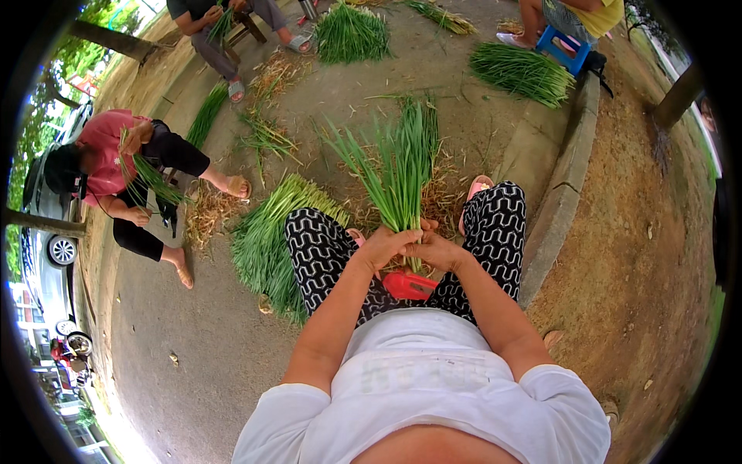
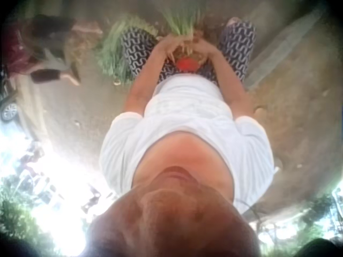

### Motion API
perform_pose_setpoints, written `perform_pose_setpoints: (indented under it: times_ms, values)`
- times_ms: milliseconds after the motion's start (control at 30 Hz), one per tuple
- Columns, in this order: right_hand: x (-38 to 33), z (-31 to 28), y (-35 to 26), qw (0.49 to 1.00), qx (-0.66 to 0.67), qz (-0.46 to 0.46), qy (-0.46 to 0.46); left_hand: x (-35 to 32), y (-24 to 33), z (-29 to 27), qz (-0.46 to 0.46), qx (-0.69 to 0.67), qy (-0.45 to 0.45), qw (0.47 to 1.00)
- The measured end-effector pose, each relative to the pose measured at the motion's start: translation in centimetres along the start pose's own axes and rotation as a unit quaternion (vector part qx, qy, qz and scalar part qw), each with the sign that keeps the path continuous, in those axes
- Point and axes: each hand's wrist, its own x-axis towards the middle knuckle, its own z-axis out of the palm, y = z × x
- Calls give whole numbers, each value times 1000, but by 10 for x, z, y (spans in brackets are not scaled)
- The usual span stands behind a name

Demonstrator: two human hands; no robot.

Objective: The person sorts through green plant stalks by hand, peeling off dry outer layers and grouping the cleaned stalks into bunches while seated outdoors.

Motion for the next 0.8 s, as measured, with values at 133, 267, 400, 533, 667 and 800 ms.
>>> perform_pose_setpoints:
  times_ms: [133,267,400,533,667,800]
  values:
    - [4,-1,-1,996,-71,21,47,4,1,-12,33,-12,56,998]
    - [6,-9,0,982,-115,-19,150,1,14,-26,54,-58,102,992]
    - [8,-18,-14,965,-66,-135,217,-5,19,-29,40,-31,119,992]
    - [11,-16,-23,934,-111,-228,253,-2,12,-18,59,-6,126,990]
    - [2,-2,-55,926,-201,-234,220,-2,16,1,23,30,124,992]
    - [-1,-3,-77,923,-294,-157,193,-1,9,0,11,110,86,990]
